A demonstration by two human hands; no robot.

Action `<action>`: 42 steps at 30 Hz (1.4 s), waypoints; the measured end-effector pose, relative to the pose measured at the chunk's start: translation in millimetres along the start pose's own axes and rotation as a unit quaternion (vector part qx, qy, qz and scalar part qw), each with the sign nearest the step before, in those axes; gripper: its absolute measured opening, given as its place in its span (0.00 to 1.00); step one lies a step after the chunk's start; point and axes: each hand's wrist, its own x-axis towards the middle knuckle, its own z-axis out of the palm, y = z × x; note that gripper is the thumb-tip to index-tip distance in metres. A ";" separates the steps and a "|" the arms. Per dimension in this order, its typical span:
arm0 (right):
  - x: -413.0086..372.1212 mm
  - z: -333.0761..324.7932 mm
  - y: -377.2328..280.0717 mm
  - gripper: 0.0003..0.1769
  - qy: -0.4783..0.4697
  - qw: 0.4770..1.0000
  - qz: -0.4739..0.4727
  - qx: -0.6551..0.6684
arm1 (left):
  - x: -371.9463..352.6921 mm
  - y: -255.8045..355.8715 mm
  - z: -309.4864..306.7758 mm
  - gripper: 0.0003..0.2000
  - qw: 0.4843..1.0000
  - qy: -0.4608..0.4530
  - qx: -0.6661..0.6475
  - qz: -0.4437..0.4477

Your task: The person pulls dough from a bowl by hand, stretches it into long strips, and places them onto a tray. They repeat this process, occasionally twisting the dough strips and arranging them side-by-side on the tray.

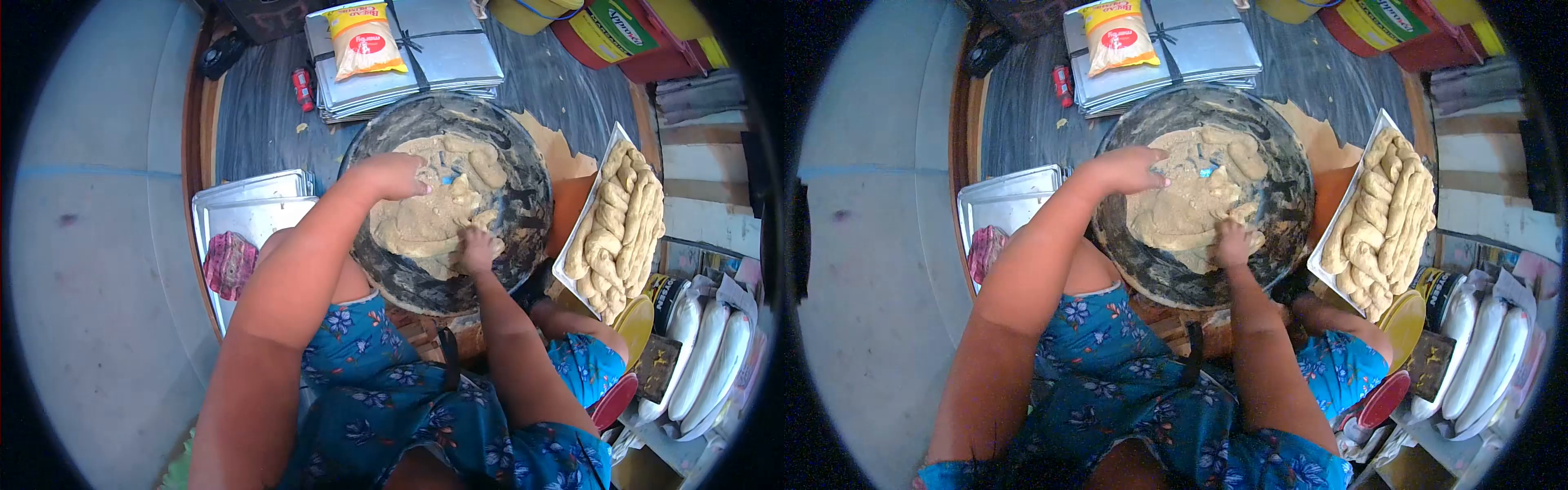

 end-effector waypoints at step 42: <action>-61.0 8.8 43.7 0.12 0.065 0.980 -0.046 0.181 | 195.8 51.7 231.7 0.11 0.910 -0.043 0.330 0.248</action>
